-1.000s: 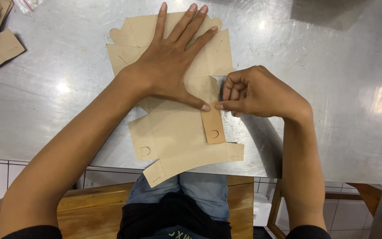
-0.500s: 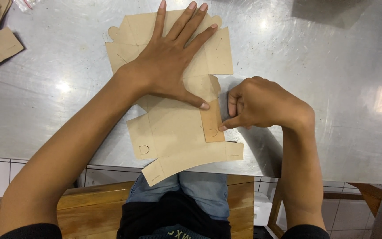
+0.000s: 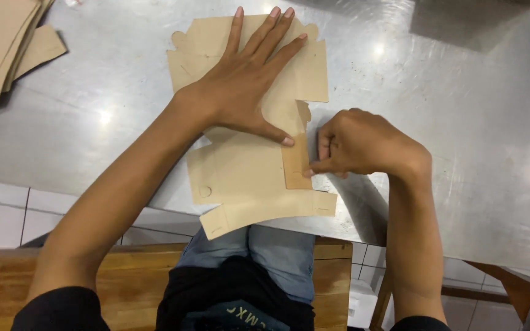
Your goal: The person folds flat cardboard pieces on a metal table, pressing along pre-scored lines to form box shapes. They handle multiple pieces one at a time, folding flaps and tabs into place.
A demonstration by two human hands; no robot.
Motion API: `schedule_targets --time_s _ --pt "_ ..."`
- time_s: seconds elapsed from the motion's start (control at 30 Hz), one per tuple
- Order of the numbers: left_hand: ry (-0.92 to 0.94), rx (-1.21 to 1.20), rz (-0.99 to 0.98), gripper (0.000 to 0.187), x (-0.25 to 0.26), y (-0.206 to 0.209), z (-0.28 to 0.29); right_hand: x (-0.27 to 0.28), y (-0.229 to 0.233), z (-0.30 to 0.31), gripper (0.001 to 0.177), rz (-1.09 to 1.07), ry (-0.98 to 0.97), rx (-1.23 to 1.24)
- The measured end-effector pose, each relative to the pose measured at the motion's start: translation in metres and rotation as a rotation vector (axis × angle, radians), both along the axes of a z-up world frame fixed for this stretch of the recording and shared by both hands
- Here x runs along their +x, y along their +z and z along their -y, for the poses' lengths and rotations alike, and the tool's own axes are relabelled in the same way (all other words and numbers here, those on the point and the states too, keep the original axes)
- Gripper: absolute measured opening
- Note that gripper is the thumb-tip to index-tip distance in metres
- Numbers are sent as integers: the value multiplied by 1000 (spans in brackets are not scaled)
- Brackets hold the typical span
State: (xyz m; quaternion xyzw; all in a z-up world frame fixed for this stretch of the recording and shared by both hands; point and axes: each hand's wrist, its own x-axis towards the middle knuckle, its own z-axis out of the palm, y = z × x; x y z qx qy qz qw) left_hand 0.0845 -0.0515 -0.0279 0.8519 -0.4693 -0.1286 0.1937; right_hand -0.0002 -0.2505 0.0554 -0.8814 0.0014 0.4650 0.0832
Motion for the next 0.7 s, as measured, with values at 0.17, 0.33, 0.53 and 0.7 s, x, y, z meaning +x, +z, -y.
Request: schedule_targets --time_s 0.17,0.33,0.53,0.7 --pt "131 -152 44 107 -37 12 -41 -3 -1 6 45 130 -109 117" --pt "380 -325 196 37 -102 9 -101 -12 -16 11 56 316 -112 145" --pt "604 -212 280 50 -161 -7 -135 -40 -50 -19 42 595 288 7" --pt "482 -262 258 85 -162 -2 -140 -42 -86 -55 31 813 413 515"
